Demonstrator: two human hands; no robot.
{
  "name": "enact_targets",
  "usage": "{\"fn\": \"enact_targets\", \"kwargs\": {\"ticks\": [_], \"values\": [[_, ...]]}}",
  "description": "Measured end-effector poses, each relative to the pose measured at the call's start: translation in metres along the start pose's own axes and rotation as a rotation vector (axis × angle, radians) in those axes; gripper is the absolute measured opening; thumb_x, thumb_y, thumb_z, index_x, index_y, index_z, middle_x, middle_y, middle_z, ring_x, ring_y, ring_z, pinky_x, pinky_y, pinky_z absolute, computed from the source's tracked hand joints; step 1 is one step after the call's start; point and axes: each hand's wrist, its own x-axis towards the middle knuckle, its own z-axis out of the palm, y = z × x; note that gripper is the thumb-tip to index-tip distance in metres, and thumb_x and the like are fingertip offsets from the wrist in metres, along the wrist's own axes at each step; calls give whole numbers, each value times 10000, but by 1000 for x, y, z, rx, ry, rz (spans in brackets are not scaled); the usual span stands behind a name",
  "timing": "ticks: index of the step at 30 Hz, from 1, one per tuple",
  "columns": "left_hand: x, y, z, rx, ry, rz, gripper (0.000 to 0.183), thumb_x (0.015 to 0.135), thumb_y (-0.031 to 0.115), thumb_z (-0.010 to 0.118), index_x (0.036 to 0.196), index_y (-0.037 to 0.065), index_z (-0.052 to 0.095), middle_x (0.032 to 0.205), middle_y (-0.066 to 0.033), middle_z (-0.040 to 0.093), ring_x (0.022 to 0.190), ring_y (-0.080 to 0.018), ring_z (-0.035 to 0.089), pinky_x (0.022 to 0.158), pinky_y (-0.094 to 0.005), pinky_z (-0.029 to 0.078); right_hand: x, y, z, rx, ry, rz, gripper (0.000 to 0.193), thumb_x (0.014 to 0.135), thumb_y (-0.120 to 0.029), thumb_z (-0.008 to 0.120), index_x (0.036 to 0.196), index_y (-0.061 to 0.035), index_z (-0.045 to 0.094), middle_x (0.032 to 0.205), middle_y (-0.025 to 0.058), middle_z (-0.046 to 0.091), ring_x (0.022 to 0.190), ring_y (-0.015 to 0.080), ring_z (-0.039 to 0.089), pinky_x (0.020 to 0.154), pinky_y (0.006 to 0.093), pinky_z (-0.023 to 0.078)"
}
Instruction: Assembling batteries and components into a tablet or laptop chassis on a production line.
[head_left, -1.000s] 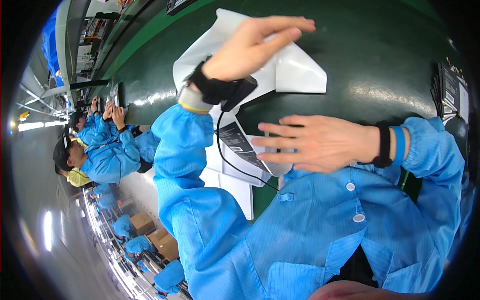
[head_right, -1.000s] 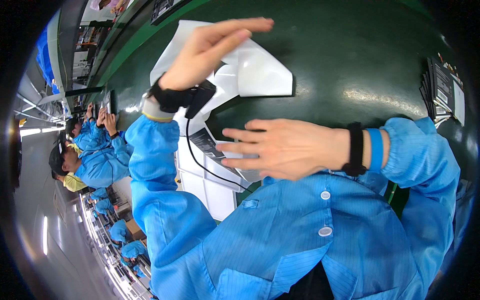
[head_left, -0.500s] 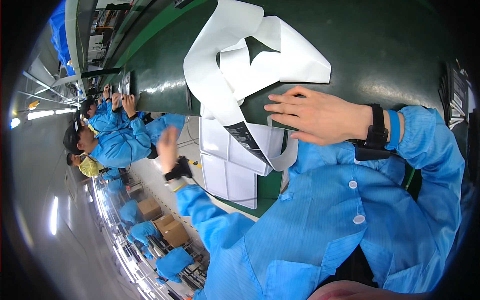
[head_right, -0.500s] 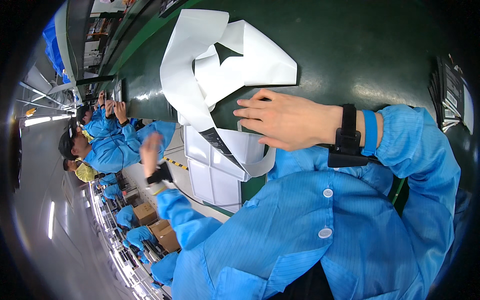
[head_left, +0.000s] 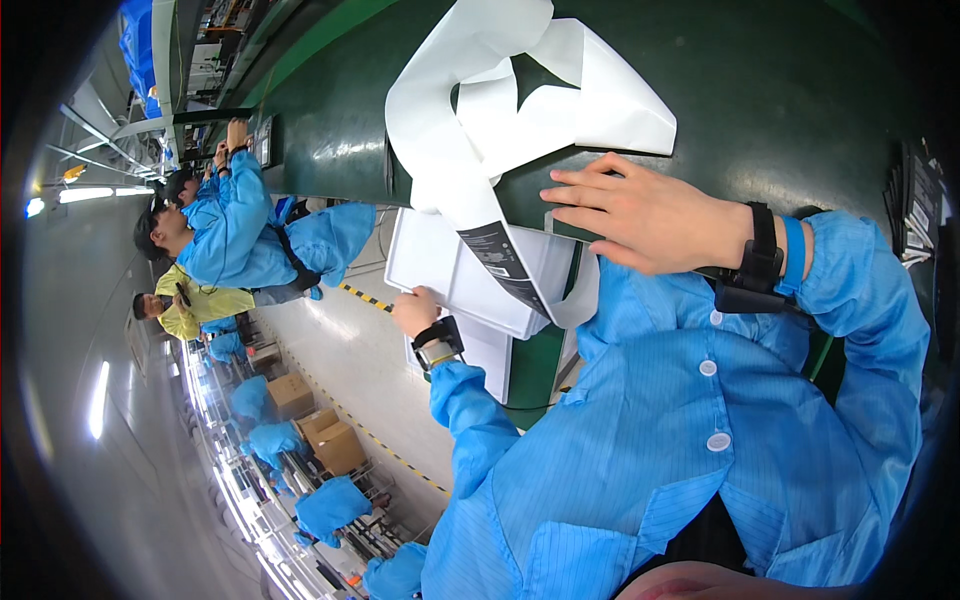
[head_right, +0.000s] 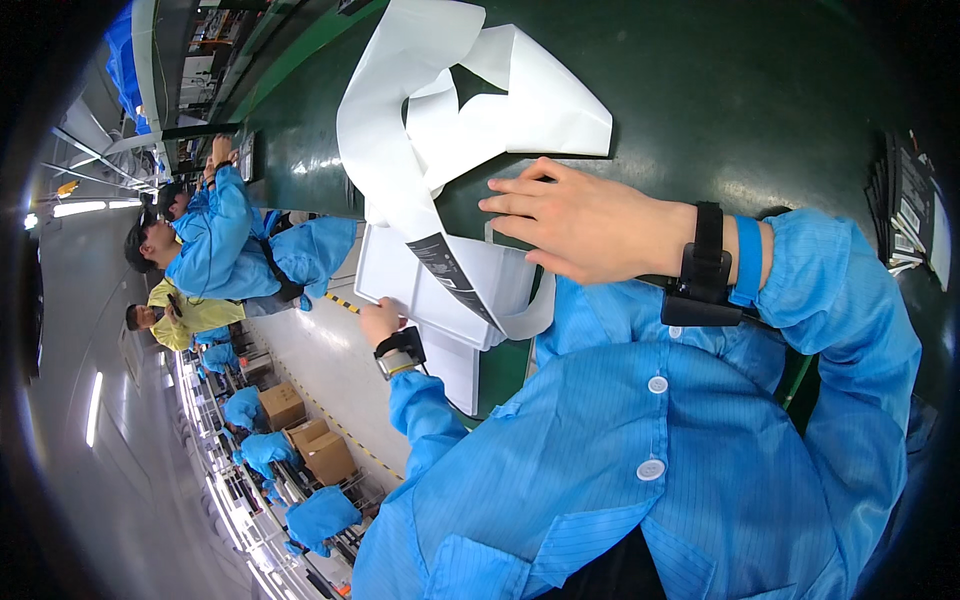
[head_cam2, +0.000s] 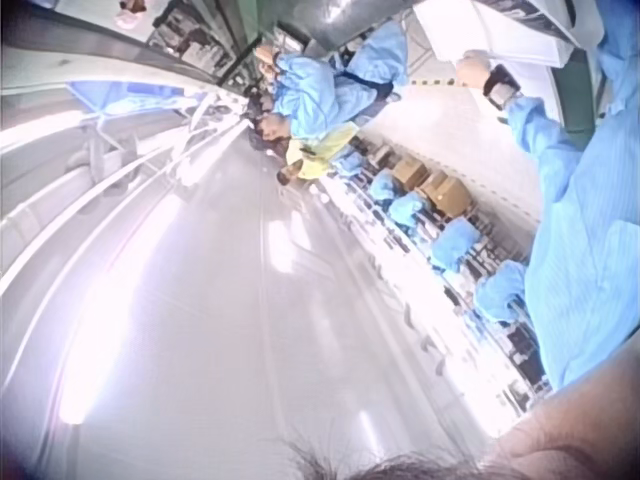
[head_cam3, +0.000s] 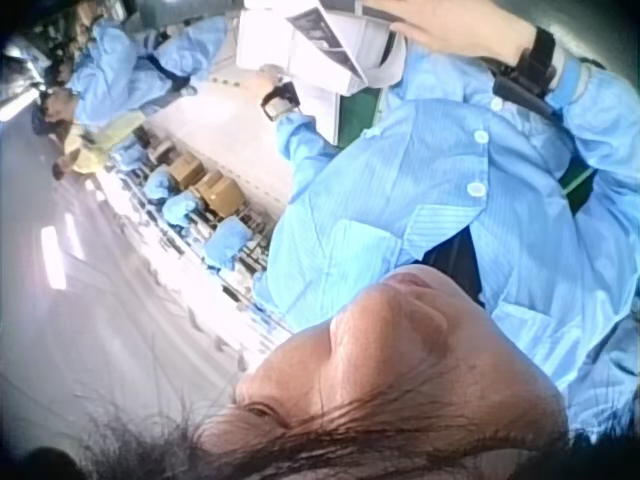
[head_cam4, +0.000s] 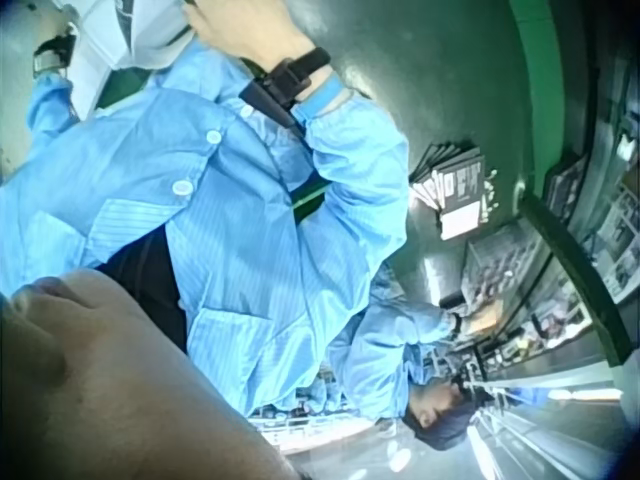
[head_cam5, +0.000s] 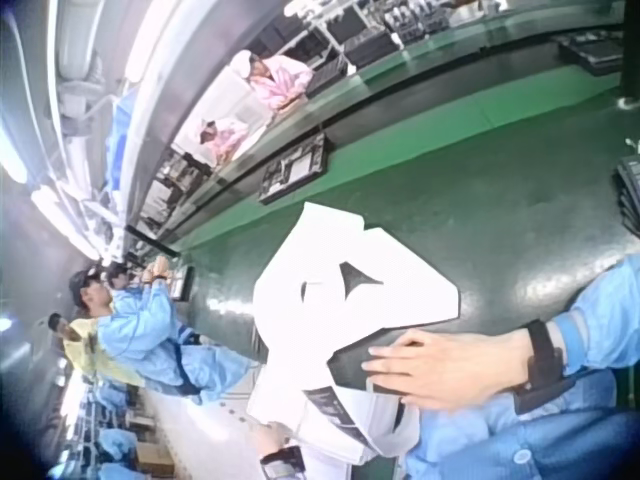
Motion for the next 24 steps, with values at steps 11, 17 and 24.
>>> {"fn": "enact_targets", "kwargs": {"ticks": [11,17,24], "values": [[32,-170,-47,-759,8,-275,395,1076,360,474,1073,0,637,813,-59,664,636,-171,610,535,-326,494,0,-4,4,-37,3,-41,466,920,-208,708,1327,3,625,1478,168,562,1440,278,462,1189,416,348],[-4,-270,33,-702,92,-546,407,1035,282,481,1186,-48,666,1100,-218,734,946,-366,715,793,-468,579,-18,9,5,4,56,50,462,922,-213,709,1321,4,627,1468,163,571,1440,277,461,1187,412,350],[-69,-282,99,-319,-220,-714,432,1012,315,506,1178,-33,703,1210,-216,730,1039,-385,731,862,-504,571,-1,2,9,-7,40,-3,453,921,-203,709,1317,3,630,1444,156,587,1430,274,470,1177,406,357]]}}
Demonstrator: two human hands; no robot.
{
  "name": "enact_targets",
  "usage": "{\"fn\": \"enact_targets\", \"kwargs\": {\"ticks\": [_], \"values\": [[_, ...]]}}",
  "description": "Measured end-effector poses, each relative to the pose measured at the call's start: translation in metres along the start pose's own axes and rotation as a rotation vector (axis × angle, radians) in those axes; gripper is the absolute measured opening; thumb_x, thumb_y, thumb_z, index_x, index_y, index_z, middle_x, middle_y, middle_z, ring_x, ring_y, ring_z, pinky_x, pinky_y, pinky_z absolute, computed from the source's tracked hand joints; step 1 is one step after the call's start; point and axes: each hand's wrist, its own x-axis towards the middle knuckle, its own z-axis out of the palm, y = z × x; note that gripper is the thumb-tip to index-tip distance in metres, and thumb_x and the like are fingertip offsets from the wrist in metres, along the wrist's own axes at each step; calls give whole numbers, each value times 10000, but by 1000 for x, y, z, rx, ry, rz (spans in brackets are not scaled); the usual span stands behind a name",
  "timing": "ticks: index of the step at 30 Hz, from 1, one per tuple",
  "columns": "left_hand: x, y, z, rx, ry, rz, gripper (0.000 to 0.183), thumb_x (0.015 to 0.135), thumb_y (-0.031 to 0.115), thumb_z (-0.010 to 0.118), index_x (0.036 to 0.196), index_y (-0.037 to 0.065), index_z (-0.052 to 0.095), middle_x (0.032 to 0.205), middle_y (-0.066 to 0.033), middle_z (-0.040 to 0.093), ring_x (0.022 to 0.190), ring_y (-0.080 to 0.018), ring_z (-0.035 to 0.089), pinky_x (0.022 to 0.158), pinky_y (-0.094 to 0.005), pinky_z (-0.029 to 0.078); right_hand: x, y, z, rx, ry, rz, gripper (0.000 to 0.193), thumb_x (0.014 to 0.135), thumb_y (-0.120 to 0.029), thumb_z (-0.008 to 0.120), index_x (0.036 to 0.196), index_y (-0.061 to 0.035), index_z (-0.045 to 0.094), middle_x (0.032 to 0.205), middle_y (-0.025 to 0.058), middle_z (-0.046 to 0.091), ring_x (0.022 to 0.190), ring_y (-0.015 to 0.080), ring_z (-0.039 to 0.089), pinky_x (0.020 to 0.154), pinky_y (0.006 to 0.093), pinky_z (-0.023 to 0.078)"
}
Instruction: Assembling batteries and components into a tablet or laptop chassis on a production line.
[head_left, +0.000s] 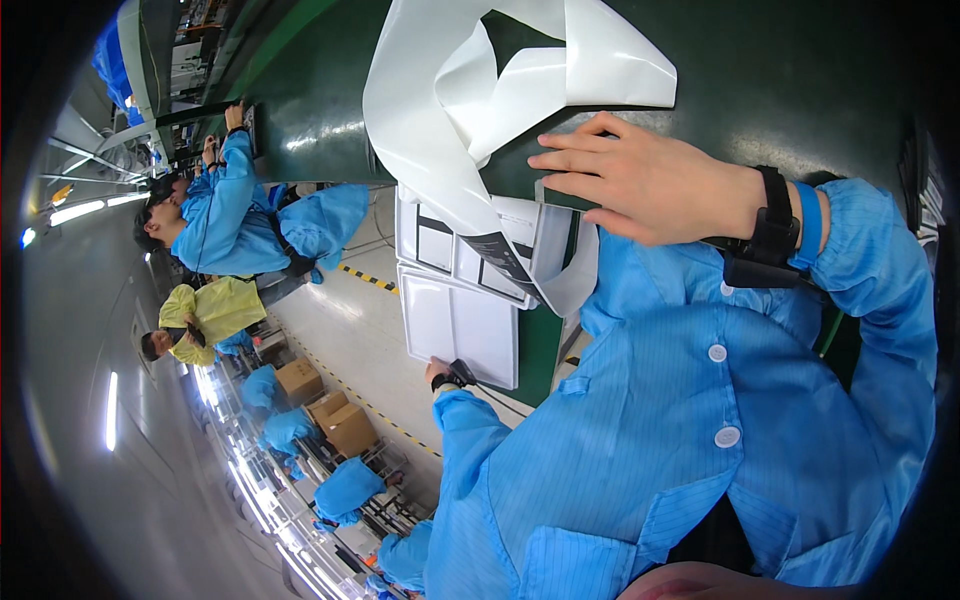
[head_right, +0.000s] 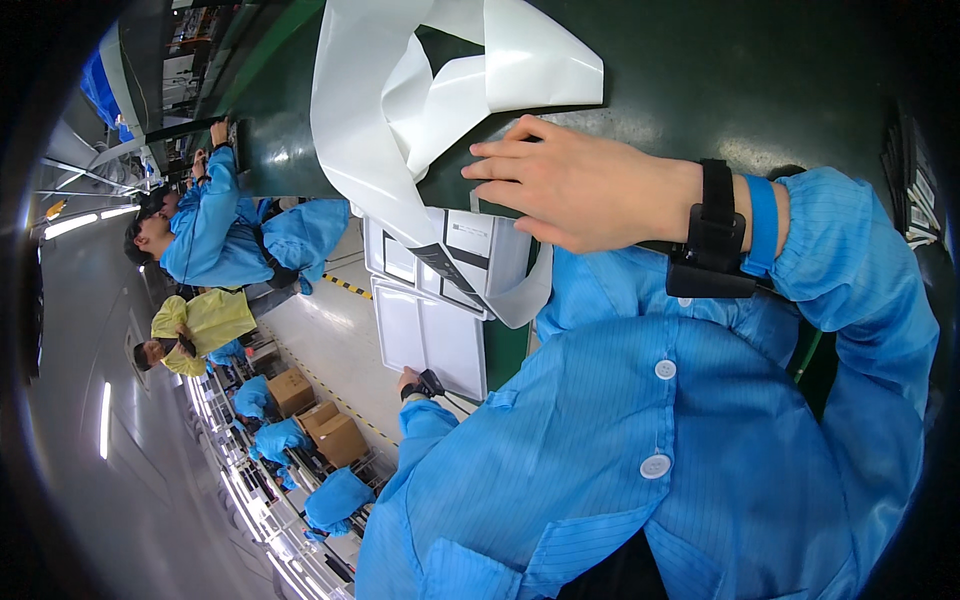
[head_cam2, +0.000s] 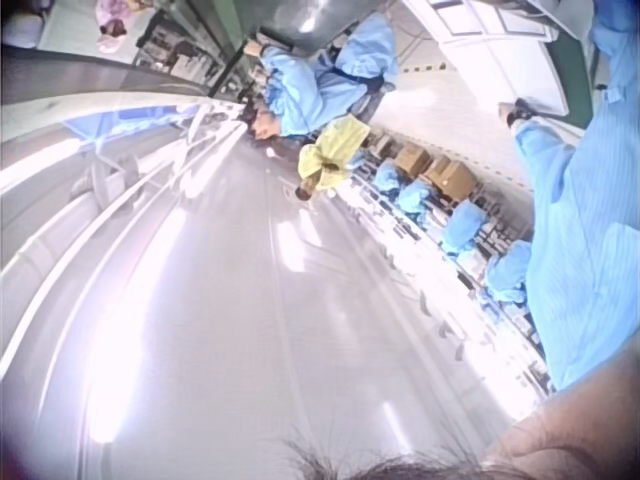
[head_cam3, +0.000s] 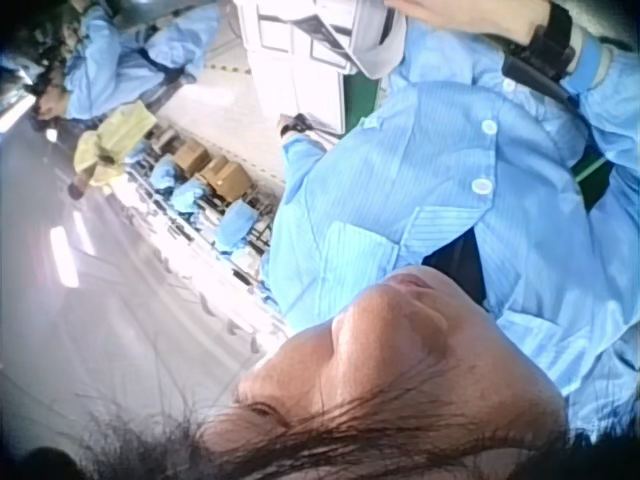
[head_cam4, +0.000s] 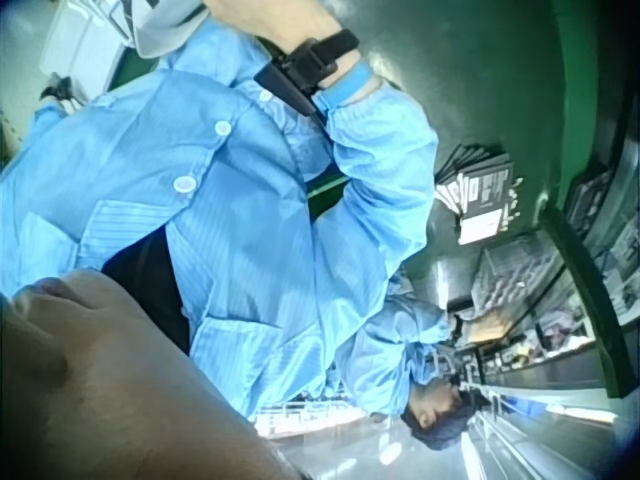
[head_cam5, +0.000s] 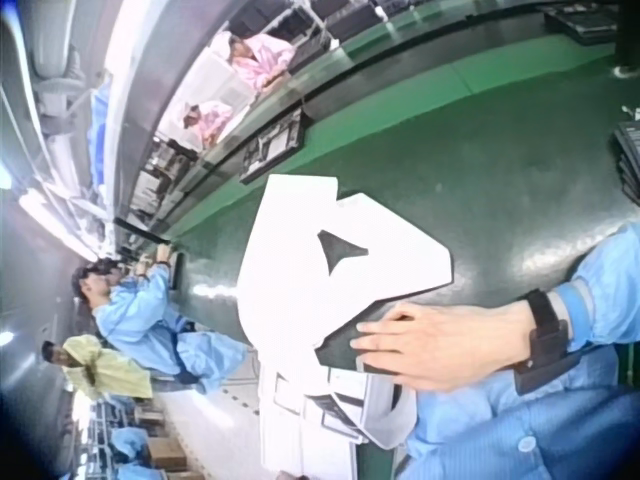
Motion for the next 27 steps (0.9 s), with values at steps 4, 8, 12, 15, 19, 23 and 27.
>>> {"fn": "enact_targets", "kwargs": {"ticks": [4,8,12,15,19,23,27], "values": [[-4,18,-8,994,24,476,384,1003,337,569,1050,3,753,989,-169,765,863,-303,735,764,-462,582,-2,-2,-4,11,7,7,440,916,-188,713,1304,4,636,1430,157,596,1432,277,470,1177,416,358],[-23,86,-11,929,-138,604,317,939,209,598,773,-6,763,748,-195,740,643,-388,714,577,-475,556,-8,2,-3,38,1,53,429,905,-159,718,1293,6,638,1409,160,607,1436,285,466,1181,428,356],[-22,98,-4,746,-40,457,282,930,205,606,829,-10,758,798,-199,742,701,-388,716,619,-465,558,-1,-1,-4,52,10,22,423,896,-150,724,1279,9,639,1398,158,612,1433,288,469,1179,430,360],[-20,109,6,578,45,332,259,921,201,613,886,-14,753,848,-203,745,759,-388,719,661,-455,559,-3,0,-3,41,15,25,417,892,-156,728,1264,12,642,1398,159,613,1431,289,472,1176,429,362],[-18,117,19,353,152,167,253,910,196,623,960,-20,747,914,-208,748,837,-389,723,718,-441,561,-4,1,-3,41,8,33,414,894,-159,728,1262,13,645,1406,155,613,1429,290,472,1174,426,366],[-17,117,29,118,257,-5,277,898,190,634,1035,-25,740,980,-214,751,914,-389,727,774,-427,562,-3,1,-1,12,3,35,409,894,-163,729,1257,8,650,1413,145,613,1422,291,476,1172,415,371],[-28,114,10,-133,400,-185,324,887,185,644,1110,-31,734,1046,-219,755,992,-389,731,830,-414,564,-2,2,-8,22,35,9,412,891,-171,734,1257,0,653,1423,139,608,1421,290,477,1170,412,375]]}}
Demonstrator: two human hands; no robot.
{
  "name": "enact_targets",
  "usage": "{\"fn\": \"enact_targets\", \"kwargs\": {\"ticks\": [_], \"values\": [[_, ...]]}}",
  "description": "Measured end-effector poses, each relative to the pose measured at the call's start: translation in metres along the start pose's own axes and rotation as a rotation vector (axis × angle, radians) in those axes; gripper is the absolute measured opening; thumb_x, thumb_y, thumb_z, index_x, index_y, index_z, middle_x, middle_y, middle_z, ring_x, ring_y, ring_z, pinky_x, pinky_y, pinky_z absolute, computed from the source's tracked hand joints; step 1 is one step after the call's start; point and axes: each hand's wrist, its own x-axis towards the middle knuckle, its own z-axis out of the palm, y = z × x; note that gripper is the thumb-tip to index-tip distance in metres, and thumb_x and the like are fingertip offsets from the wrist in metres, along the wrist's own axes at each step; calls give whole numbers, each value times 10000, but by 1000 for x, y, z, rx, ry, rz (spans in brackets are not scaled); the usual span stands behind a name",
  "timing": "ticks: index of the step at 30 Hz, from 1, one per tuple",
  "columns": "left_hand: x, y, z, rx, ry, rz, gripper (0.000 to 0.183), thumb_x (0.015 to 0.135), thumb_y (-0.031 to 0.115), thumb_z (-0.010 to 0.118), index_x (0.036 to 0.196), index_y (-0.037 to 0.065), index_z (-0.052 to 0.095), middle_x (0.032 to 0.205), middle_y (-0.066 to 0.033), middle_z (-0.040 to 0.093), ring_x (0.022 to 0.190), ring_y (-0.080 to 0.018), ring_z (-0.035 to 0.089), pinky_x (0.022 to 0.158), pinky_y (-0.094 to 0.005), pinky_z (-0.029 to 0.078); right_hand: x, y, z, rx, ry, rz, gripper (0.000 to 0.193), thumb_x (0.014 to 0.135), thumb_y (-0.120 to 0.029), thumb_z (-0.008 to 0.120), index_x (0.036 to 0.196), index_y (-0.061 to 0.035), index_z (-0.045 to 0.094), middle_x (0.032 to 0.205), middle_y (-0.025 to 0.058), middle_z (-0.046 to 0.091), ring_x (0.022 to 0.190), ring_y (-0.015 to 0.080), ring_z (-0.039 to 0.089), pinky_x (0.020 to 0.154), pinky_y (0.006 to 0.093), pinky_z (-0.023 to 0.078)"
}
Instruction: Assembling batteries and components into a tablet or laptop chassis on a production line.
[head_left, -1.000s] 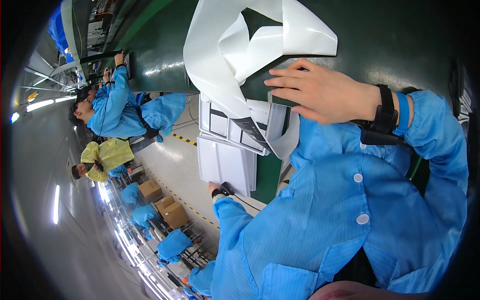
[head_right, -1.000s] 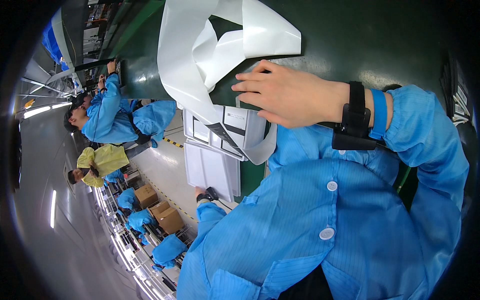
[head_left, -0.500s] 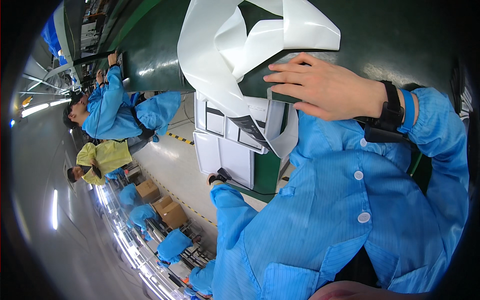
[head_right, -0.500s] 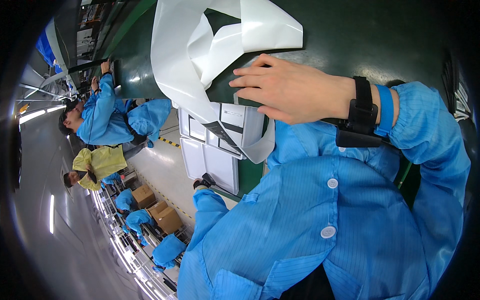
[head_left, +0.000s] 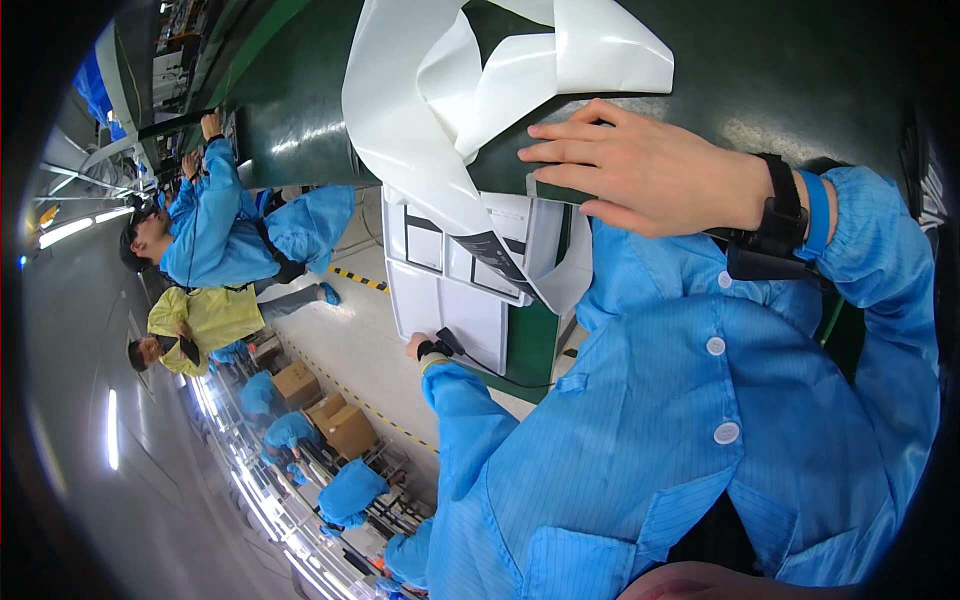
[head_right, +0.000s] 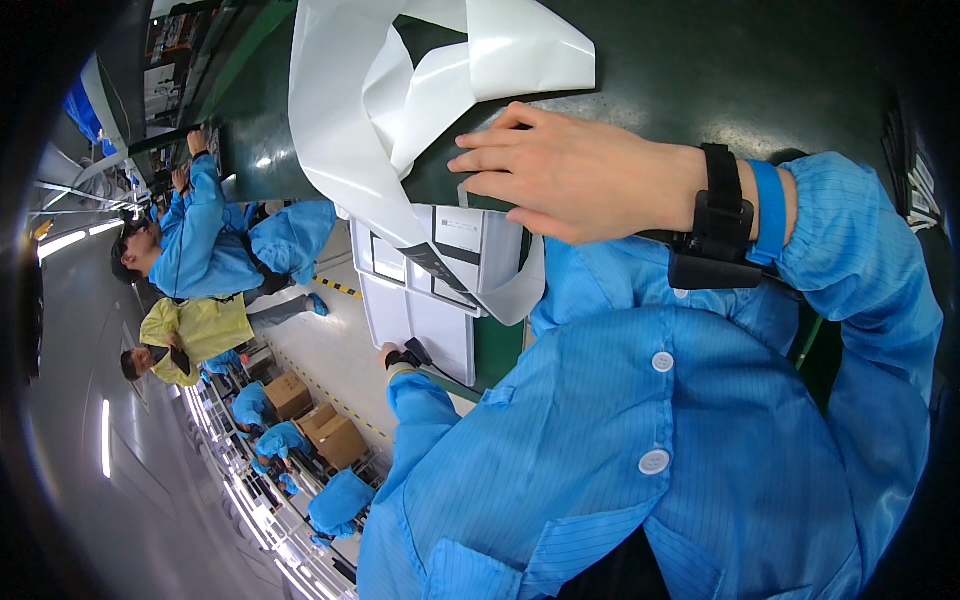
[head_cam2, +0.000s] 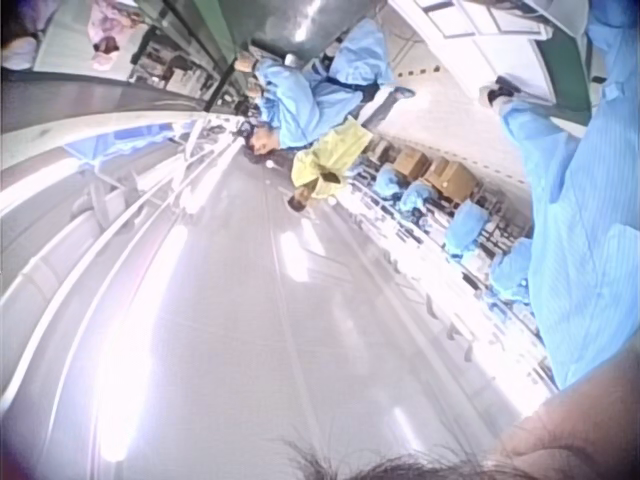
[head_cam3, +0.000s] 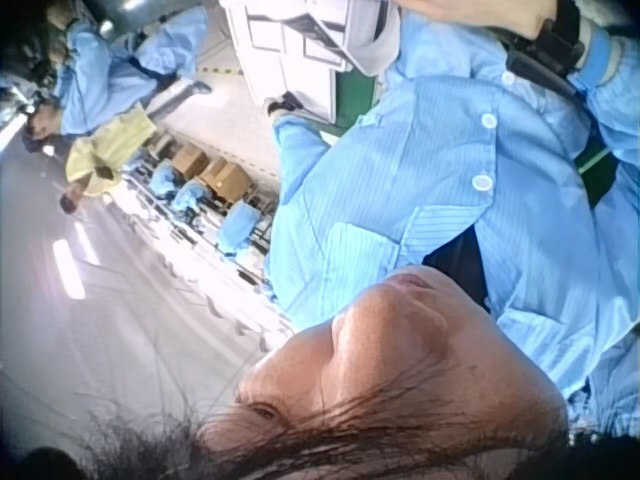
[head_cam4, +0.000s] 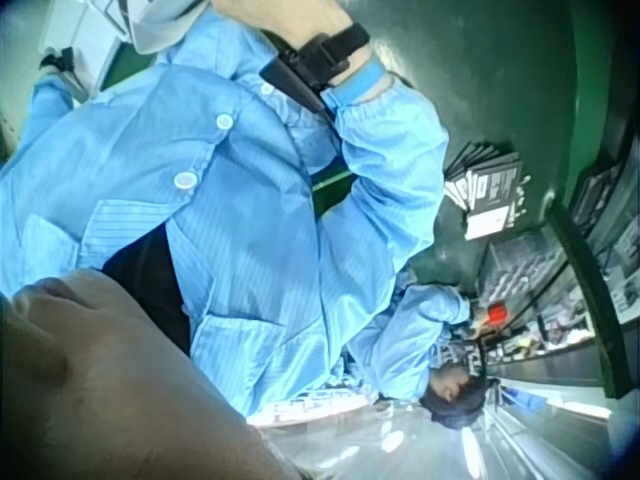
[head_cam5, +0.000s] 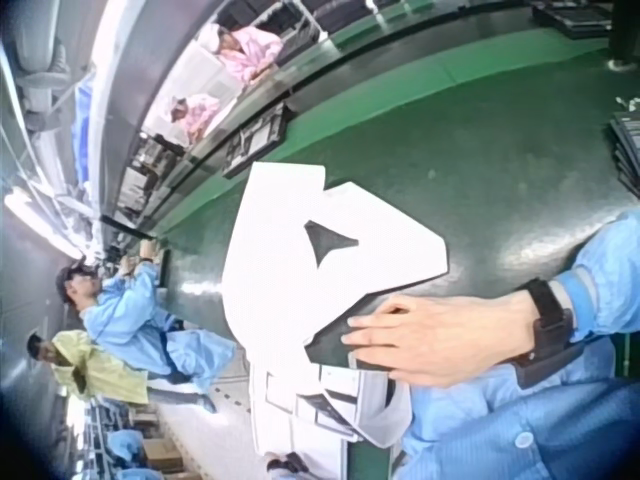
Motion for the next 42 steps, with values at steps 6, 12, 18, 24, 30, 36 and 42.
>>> {"fn": "enact_targets", "kwargs": {"ticks": [6,12,18,24,30,36,42], "values": [[-186,96,-60,-289,-607,1028,366,839,159,778,1139,-18,664,999,-112,672,865,-214,624,763,-335,518,-7,4,4,-28,-52,62,414,890,-186,739,1256,-11,656,1430,133,605,1429,287,472,1169,420,377],[-245,86,-55,119,-689,1333,454,766,191,877,1115,-10,666,990,-138,666,880,-242,635,762,-353,524,4,0,1,-4,-25,-12,407,904,-187,725,1259,-3,650,1437,138,600,1437,285,463,1175,418,370],[-222,113,-94,-122,-757,1184,453,884,243,820,1190,-51,662,997,-185,725,866,-254,693,748,-377,537,0,2,3,-14,-33,-7,396,927,-217,708,1257,-6,648,1448,138,585,1436,287,461,1182,413,368],[-176,154,-242,-162,-560,1275,369,965,165,717,1251,-43,609,1143,-155,715,1014,-223,670,909,-359,528,4,0,-1,118,4,16,413,947,-230,690,1274,15,629,1432,182,584,1398,317,494,1158,427,396],[-302,202,-312,-82,-1059,1565,332,888,21,780,1180,-26,629,1060,-63,697,931,-130,649,831,-260,520,20,-29,-32,519,259,134,576,1007,-368,638,1393,38,505,1248,240,653,1100,391,643,968,459,513],[-409,233,-276,-382,-1041,1854,249,879,43,770,1090,-17,653,978,-97,712,960,-193,671,875,-327,512,-12,-56,-93,783,318,690,397,1011,-204,652,1299,56,570,1082,165,707,899,197,652,786,326,528],[-285,204,-189,-305,-917,1328,253,962,47,699,1187,-1,592,1046,-99,707,954,-156,659,848,-291,512,-102,-21,-123,781,724,895,288,1034,-172,636,1211,47,574,1031,78,687,957,129,639,846,291,526]]}}
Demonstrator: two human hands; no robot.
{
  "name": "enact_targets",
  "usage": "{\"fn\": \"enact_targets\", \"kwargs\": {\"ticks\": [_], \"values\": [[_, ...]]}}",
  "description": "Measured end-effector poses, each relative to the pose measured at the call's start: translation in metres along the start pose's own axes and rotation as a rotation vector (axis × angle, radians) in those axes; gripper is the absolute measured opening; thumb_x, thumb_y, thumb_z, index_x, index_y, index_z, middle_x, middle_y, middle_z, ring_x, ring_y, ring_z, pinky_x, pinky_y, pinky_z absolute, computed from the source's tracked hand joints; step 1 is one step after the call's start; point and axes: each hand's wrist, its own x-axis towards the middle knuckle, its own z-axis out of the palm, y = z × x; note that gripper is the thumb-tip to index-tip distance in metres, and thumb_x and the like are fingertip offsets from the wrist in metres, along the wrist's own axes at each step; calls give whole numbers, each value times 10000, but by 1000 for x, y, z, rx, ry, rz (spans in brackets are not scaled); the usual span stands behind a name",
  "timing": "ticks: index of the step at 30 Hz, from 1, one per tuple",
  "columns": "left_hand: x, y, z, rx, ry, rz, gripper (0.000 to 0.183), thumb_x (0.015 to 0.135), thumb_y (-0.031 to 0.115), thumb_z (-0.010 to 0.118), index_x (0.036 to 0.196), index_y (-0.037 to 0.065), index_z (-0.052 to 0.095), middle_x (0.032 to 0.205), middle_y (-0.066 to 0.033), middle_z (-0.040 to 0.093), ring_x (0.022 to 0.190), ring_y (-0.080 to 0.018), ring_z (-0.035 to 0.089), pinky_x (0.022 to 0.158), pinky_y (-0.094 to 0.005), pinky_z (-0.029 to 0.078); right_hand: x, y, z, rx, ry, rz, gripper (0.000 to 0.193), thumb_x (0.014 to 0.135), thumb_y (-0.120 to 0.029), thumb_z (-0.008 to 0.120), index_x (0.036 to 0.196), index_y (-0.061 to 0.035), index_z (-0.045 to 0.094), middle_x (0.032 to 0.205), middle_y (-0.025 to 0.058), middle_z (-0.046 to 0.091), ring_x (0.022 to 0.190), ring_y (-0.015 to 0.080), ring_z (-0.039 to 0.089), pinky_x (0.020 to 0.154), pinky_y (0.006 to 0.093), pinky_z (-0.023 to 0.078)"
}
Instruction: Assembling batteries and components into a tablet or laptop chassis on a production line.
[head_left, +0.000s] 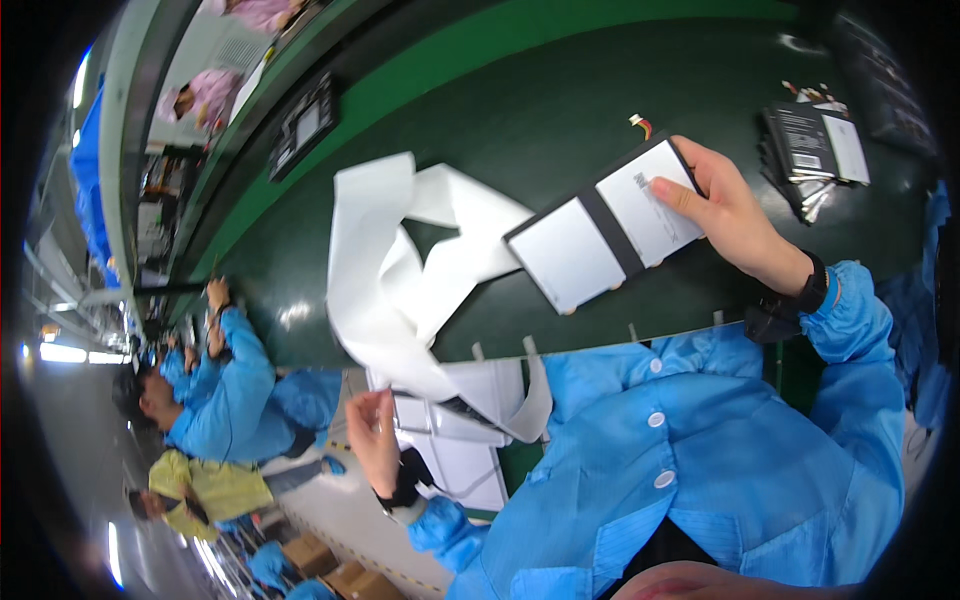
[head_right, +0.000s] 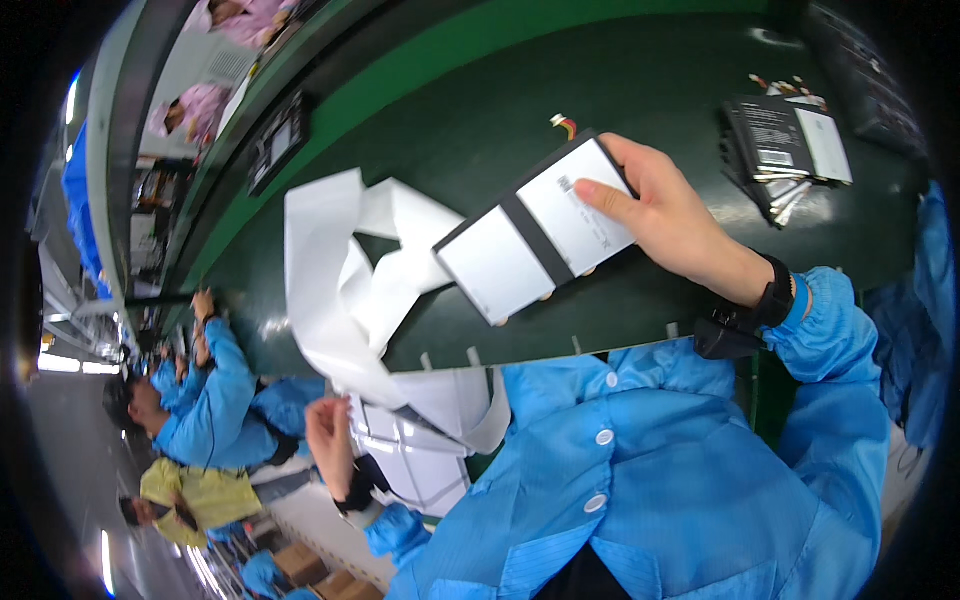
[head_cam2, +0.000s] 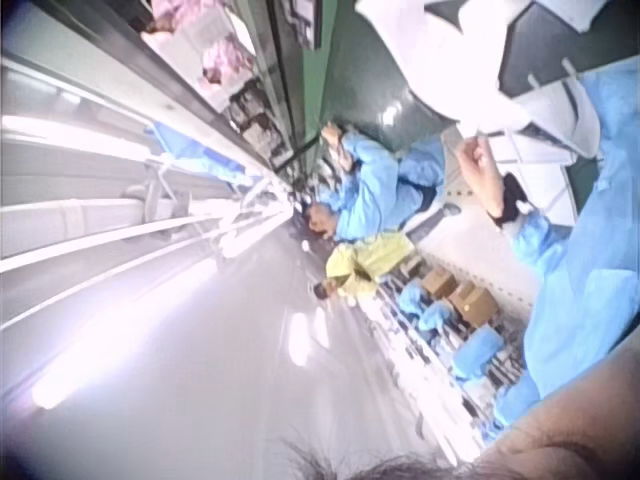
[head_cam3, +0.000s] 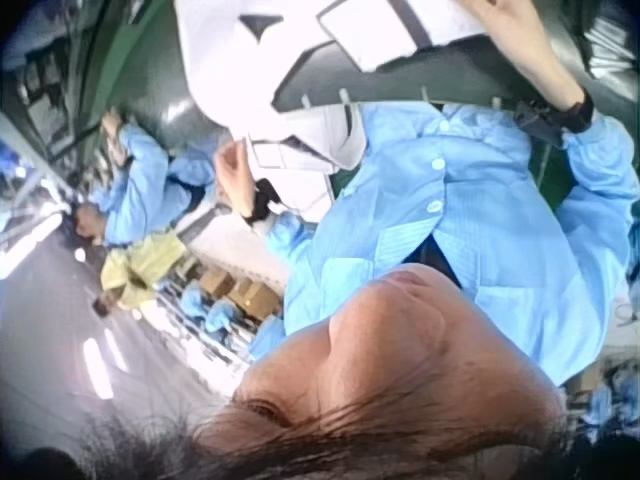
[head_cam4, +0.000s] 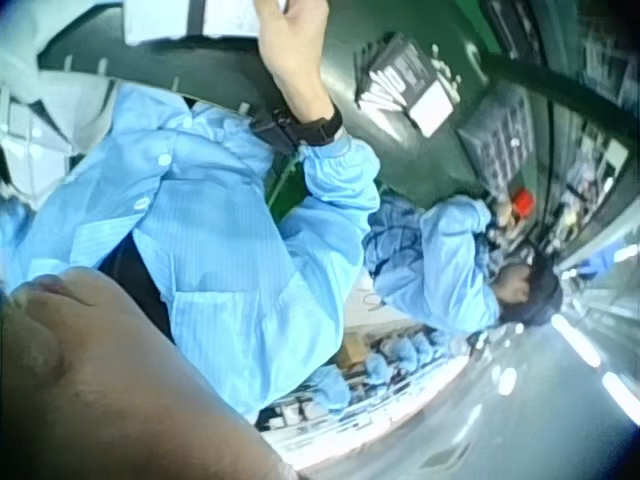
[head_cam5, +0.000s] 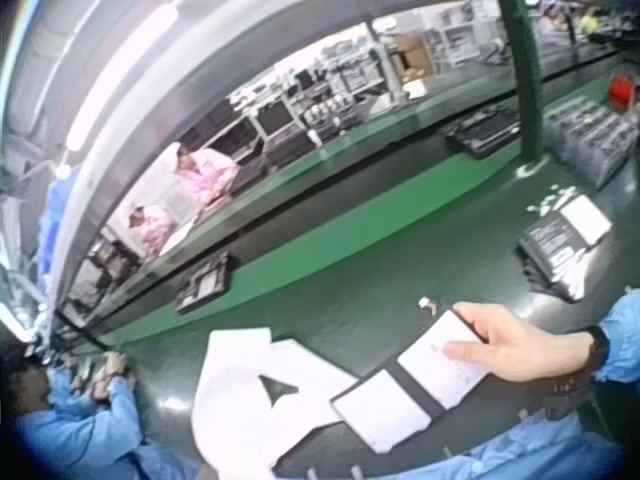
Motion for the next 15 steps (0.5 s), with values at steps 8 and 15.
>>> {"fn": "enact_targets", "kwargs": {"ticks": [8,15], "values": [[-10,16,44,-435,-152,-69,196,981,25,656,1169,-17,621,853,-29,689,637,-44,576,515,-198,431,1,-10,-41,-753,252,25,422,959,-168,699,1317,4,555,1083,127,671,942,222,658,859,355,528],[13,135,89,-613,20,310,361,962,-40,683,1274,15,508,892,-59,702,586,-13,531,456,-160,333,-17,-37,17,-733,79,-434,363,943,-100,664,1300,-40,649,1078,138,690,954,259,659,846,343,519]]}}
